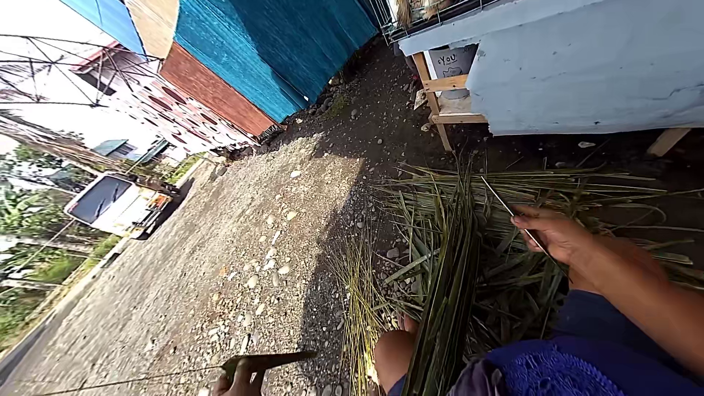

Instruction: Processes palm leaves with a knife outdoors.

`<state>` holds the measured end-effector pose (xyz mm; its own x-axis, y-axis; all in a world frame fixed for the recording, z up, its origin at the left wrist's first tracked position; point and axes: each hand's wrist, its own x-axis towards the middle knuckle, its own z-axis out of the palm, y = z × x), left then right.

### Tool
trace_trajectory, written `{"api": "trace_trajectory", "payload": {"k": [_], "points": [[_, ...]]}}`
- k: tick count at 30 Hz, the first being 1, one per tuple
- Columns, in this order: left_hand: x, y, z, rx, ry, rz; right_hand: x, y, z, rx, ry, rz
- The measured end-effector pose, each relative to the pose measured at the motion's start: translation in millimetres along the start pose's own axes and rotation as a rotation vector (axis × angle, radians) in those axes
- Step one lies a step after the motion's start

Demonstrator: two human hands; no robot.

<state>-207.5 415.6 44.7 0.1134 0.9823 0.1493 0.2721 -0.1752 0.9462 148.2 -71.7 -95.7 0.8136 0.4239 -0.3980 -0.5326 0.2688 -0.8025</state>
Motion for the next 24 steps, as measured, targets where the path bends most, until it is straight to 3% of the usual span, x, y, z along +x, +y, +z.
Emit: {"api": "trace_trajectory", "payload": {"k": [5, 10, 16, 24], "points": [[-92, 78, 134, -0.13, -0.312, 0.158, -38, 17, 42, -0.12, -0.409, 0.025], [-187, 83, 212, -0.277, -0.775, 0.095, -57, 24, 55, -0.04, -0.644, 0.06], [-264, 66, 240, -0.307, -1.162, -0.107, -52, 34, 43, 0.418, -0.645, 0.028], [-262, 59, 225, -0.371, -1.112, -0.033, -39, 29, 17, 0.48, -0.535, -0.043]]}}
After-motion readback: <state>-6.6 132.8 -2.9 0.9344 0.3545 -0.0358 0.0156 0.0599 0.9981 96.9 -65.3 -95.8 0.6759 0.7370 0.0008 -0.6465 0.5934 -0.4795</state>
